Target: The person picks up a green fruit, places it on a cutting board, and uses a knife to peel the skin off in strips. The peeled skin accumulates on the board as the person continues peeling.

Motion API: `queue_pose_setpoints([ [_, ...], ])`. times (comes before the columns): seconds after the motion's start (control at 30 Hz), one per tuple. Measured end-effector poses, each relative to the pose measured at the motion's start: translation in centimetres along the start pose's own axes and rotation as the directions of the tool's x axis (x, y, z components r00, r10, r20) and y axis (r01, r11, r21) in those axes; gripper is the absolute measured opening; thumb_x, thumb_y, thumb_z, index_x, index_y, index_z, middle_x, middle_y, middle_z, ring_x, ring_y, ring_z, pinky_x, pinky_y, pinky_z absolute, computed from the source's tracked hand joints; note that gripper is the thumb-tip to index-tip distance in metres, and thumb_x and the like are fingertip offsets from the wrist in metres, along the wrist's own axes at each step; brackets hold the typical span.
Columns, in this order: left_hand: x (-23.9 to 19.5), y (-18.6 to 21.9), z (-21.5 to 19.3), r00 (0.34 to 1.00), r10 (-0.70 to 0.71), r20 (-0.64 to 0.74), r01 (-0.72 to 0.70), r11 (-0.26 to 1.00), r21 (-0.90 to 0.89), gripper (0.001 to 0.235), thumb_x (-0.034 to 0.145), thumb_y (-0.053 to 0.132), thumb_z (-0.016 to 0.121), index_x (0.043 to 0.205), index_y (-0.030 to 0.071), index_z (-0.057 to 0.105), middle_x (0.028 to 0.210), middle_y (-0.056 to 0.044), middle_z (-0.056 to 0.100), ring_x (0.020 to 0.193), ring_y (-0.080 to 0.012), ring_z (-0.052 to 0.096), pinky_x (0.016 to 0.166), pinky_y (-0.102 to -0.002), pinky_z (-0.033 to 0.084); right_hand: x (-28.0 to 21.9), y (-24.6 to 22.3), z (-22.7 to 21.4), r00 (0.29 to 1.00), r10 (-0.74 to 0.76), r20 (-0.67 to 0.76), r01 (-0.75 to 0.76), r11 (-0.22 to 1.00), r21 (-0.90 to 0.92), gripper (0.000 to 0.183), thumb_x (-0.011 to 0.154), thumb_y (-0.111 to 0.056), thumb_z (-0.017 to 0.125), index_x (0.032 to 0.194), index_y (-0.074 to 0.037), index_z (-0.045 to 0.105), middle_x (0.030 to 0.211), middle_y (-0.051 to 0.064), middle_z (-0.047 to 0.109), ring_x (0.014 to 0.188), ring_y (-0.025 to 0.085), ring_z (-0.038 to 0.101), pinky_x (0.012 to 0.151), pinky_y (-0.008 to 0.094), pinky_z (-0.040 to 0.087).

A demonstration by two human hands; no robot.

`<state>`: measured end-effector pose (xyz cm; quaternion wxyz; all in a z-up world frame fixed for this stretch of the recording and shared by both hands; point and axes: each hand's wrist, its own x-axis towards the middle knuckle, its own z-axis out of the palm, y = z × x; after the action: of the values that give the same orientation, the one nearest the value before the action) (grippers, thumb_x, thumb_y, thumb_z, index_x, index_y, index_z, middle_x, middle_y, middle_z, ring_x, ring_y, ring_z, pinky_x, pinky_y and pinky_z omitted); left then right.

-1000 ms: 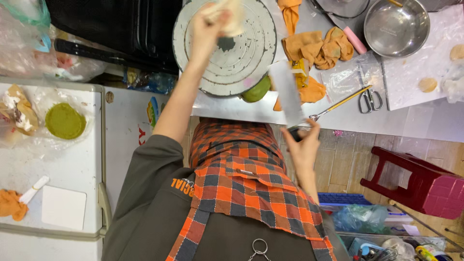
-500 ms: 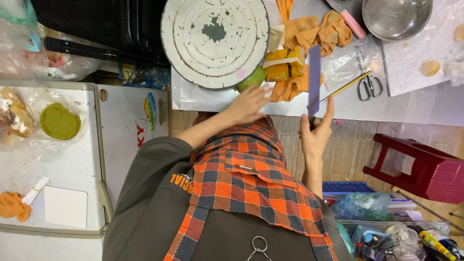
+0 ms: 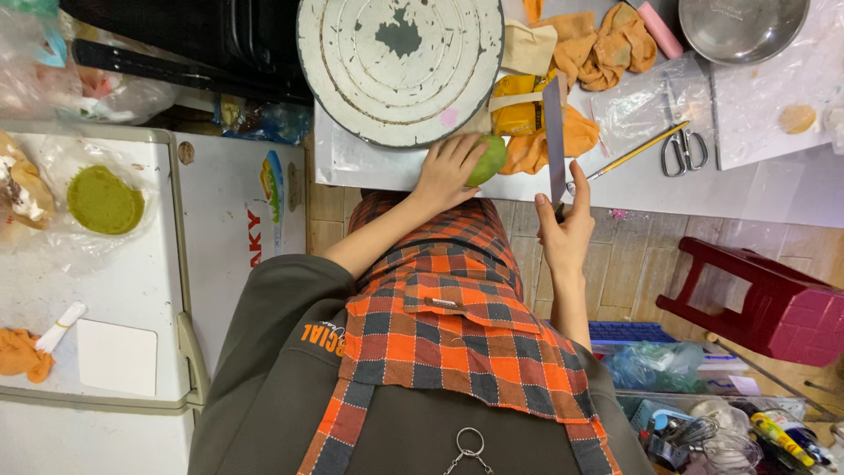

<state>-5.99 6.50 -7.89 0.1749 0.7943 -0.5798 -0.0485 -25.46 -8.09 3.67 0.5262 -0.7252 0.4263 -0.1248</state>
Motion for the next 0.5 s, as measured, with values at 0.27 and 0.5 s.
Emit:
queue_pose_setpoints([
  [0.27, 2.6, 1.4, 1.4, 0.983, -0.184, 0.007, 0.184, 0.977, -0.107, 0.117, 0.044, 0.051, 0.096, 0.136, 0.0, 0.044, 0.137, -0.021, 0.051, 0.125, -0.0376, 0.051, 0.099, -0.053, 0.042, -0.6, 0.3, 0.4, 1.0, -0.009, 0.011, 0.009, 1.0, -0.006, 0.072, 0.098, -0.018, 0.072, 0.16, -0.011, 0.037, 0.053, 0.0, 0.052, 0.043, 0.009, 0.05, 0.044, 0.028, 0.039],
  [0.5, 2.5, 1.3, 0.9, 0.978, -0.168, 0.123, 0.198, 0.936, -0.29, 0.095, 0.059, 0.035, 0.091, 0.139, 0.007, 0.049, 0.136, -0.016, 0.057, 0.124, -0.0345, 0.057, 0.105, -0.048, 0.045, -0.4, 1.5, 0.2, 0.998, -0.041, 0.048, 0.031, 0.981, 0.19, 0.064, 0.105, -0.023, 0.058, 0.163, -0.011, 0.035, 0.052, -0.002, 0.05, 0.041, 0.008, 0.045, 0.041, 0.025, 0.038],
])
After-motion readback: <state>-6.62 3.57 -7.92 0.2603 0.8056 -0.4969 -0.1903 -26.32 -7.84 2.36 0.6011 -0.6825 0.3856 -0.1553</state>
